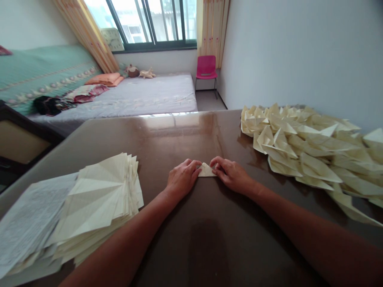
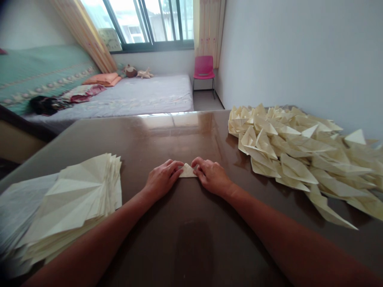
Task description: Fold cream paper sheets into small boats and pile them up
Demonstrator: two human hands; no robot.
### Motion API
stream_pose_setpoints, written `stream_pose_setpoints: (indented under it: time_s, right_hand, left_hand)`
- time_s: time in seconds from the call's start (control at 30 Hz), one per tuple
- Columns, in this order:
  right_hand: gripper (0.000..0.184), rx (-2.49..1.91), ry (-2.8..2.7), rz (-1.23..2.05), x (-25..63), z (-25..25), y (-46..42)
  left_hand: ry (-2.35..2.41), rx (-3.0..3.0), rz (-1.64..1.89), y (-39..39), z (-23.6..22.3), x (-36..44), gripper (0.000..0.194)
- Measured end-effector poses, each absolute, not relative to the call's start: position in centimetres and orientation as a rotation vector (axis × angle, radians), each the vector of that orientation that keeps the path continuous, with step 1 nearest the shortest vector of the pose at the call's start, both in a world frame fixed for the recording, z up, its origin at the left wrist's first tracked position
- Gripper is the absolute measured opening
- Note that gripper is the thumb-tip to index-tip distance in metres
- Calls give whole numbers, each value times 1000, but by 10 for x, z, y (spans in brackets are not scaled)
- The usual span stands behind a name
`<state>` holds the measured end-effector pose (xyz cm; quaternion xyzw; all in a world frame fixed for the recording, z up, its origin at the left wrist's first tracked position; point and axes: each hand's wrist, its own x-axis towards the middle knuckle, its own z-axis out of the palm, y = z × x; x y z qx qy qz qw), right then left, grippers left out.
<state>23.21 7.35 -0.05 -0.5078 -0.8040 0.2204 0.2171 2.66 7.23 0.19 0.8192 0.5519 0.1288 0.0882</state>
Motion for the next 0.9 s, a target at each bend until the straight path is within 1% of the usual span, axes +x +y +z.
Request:
stream_pose_setpoints:
  time_s: [0.2, 0.3, 0.4, 0.53, 0.7, 0.9]
  right_hand:
    - [22, -1488, -2361, 398, 228, 6, 68]
    - [25, -1485, -2529, 196, 227, 13, 62]
    - [30, -1461, -2690, -32, 223, 18, 52]
    - [37, -1500, -2757, -267, 216, 18, 36]
    - [37, -1553, -2768, -375, 211, 14, 26]
    - [34, -1569, -2771, -389, 207, 14, 22]
  left_hand:
    - [1658, 2462, 387, 69, 4, 29, 29]
    - [1555, 2638, 340, 68, 5, 27, 28]
    - [1402, 2819, 251, 66, 6, 23, 33]
    - [1320, 2954, 117, 61, 10, 19, 35]
    - [1435, 3013, -129, 48, 19, 21, 40]
    - [1541, 3050, -340, 36, 19, 27, 46]
